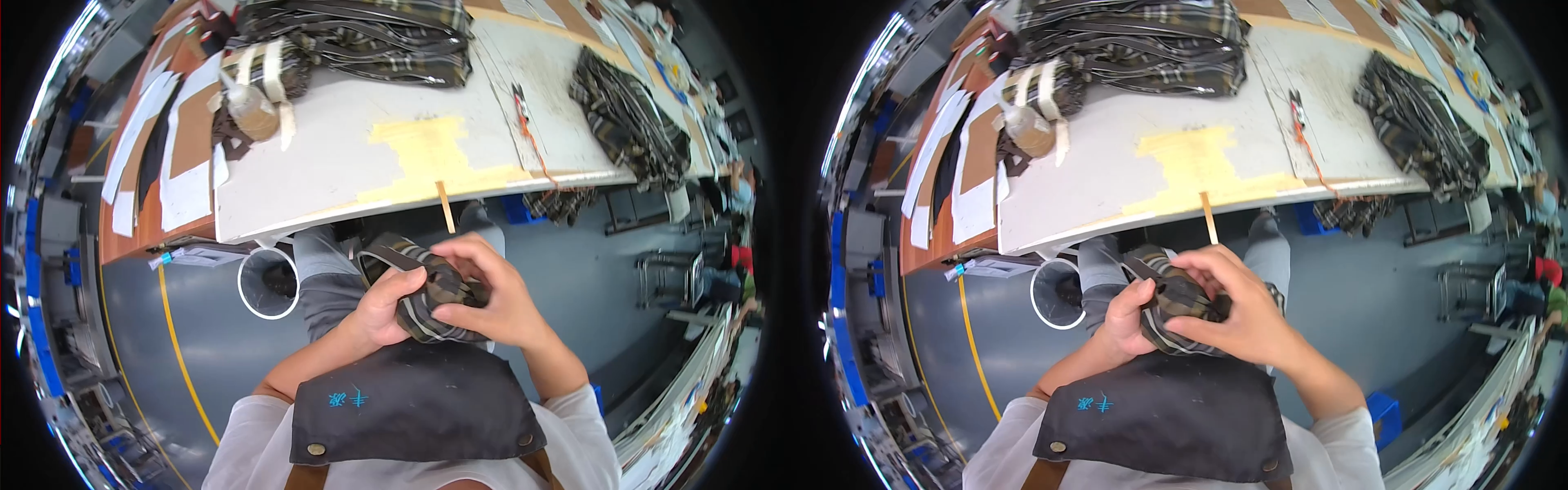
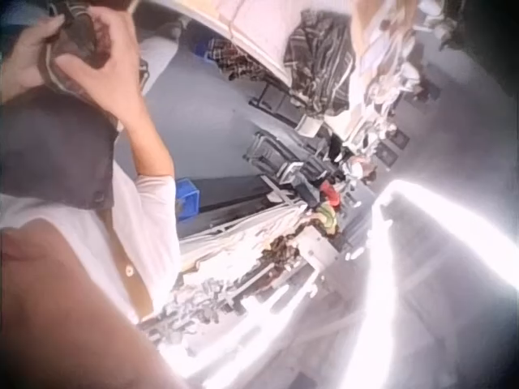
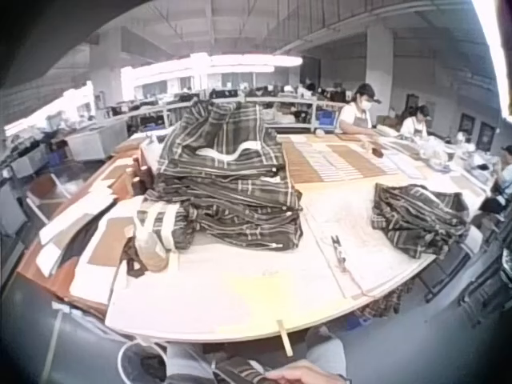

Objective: Assembling and checking plaid fabric components in a garment workshop.

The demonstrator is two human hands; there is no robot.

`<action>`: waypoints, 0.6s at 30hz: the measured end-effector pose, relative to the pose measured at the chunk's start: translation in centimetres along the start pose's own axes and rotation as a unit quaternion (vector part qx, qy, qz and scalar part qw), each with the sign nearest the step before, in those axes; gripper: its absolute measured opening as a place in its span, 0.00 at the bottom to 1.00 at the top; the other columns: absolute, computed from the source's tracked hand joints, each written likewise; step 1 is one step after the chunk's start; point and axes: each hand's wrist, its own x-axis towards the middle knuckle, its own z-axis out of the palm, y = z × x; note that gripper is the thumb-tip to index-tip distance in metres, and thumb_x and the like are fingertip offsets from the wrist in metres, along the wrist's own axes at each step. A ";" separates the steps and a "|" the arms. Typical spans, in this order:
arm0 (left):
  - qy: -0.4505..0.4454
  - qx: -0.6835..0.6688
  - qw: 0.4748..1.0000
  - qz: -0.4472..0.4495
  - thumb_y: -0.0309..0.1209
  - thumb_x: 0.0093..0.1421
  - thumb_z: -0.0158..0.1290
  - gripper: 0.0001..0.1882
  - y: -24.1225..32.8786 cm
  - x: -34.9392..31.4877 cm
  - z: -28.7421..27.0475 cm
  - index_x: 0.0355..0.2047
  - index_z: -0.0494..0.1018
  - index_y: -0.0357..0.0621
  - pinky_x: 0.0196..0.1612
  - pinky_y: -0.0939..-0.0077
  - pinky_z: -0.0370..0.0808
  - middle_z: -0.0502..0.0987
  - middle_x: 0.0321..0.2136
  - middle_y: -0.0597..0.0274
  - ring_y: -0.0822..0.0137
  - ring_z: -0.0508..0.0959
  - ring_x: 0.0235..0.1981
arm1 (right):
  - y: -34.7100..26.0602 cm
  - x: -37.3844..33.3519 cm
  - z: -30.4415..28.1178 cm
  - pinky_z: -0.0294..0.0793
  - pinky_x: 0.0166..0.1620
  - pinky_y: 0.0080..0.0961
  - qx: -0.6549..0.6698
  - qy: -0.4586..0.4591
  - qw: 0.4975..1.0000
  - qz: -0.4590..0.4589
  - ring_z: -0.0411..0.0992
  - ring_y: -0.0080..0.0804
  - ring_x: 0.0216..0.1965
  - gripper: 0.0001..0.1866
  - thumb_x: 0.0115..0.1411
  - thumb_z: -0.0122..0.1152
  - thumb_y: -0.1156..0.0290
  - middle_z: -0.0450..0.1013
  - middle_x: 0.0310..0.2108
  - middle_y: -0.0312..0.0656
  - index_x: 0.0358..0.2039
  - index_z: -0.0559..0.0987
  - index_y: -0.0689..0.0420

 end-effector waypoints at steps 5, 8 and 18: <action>-0.060 0.044 0.996 -0.053 0.33 0.49 0.58 0.30 0.5 0.1 0.7 0.48 0.62 0.30 0.48 0.70 0.70 0.68 0.47 0.51 0.63 0.71 0.47 | -2.6 -1.2 -0.7 0.67 0.30 0.22 -0.220 0.076 0.968 -0.091 0.68 0.32 0.30 0.25 0.39 0.68 0.75 0.70 0.34 0.45 0.42 0.74 0.60; -0.079 0.164 0.983 -0.041 0.26 0.48 0.59 0.22 1.4 0.4 2.3 0.44 0.67 0.35 0.39 0.80 0.71 0.72 0.39 0.62 0.75 0.72 0.38 | -2.9 -1.2 -1.3 0.67 0.29 0.23 -0.245 0.085 0.958 -0.125 0.69 0.32 0.27 0.19 0.38 0.65 0.79 0.71 0.29 0.45 0.35 0.76 0.62; 0.065 0.691 0.596 0.405 0.25 0.43 0.57 0.37 4.5 3.4 2.3 0.53 0.53 0.41 0.33 0.61 0.72 0.70 0.35 0.47 0.47 0.74 0.33 | -8.0 2.9 -14.9 0.60 0.47 0.18 -0.403 0.229 0.885 -0.046 0.65 0.25 0.39 0.11 0.59 0.47 0.73 0.67 0.39 0.39 0.36 0.70 0.69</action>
